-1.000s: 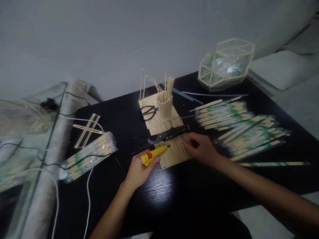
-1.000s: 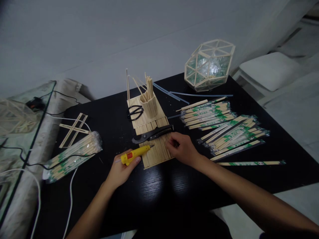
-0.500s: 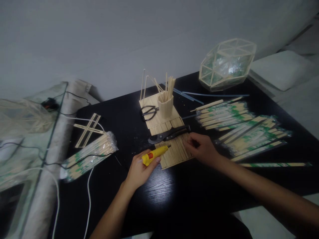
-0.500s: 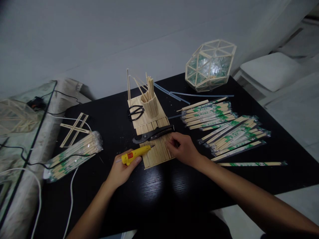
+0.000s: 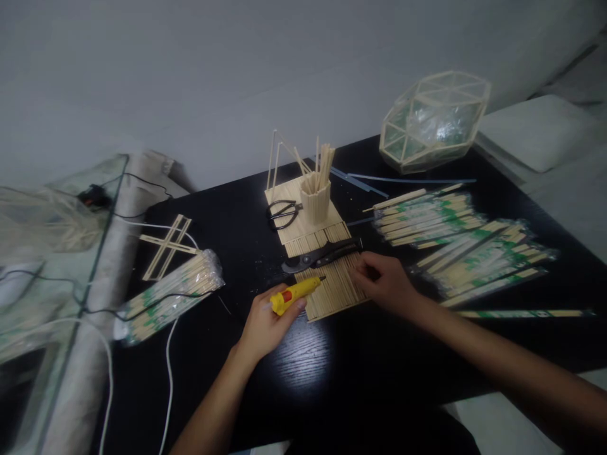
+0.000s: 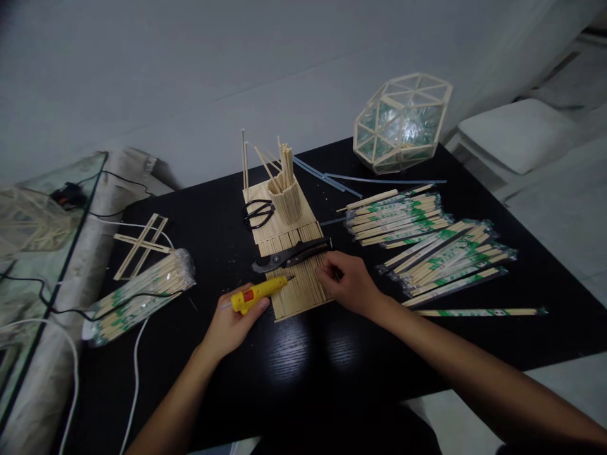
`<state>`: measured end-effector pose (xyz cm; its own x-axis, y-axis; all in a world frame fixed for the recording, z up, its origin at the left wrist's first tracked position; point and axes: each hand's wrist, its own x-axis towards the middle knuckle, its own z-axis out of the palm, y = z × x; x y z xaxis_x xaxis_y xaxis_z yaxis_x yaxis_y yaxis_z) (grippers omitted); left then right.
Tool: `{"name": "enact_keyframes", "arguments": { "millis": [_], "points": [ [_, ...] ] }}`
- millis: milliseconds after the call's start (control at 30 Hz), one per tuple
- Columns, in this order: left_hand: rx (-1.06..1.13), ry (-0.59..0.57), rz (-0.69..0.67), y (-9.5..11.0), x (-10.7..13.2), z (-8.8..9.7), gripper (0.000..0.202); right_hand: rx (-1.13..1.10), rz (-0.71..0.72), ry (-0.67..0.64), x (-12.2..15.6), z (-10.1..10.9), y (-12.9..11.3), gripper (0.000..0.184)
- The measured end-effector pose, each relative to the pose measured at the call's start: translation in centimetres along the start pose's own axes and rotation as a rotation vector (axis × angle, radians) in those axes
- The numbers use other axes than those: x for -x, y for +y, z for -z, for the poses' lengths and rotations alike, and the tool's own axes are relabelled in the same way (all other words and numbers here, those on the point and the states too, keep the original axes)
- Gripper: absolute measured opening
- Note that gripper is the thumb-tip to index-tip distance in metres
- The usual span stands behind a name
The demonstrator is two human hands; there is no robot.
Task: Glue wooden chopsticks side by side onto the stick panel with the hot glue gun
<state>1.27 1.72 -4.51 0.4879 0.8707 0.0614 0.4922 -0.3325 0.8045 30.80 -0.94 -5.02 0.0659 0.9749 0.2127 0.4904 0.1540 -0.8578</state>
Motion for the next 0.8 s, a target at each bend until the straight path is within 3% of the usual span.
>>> {"name": "enact_keyframes", "arguments": {
  "millis": [800],
  "points": [
    [0.05,-0.038,-0.012,0.14,-0.57,0.32,0.034,0.007,0.025,-0.025,-0.02,0.07,-0.01,0.034]
  ]
}}
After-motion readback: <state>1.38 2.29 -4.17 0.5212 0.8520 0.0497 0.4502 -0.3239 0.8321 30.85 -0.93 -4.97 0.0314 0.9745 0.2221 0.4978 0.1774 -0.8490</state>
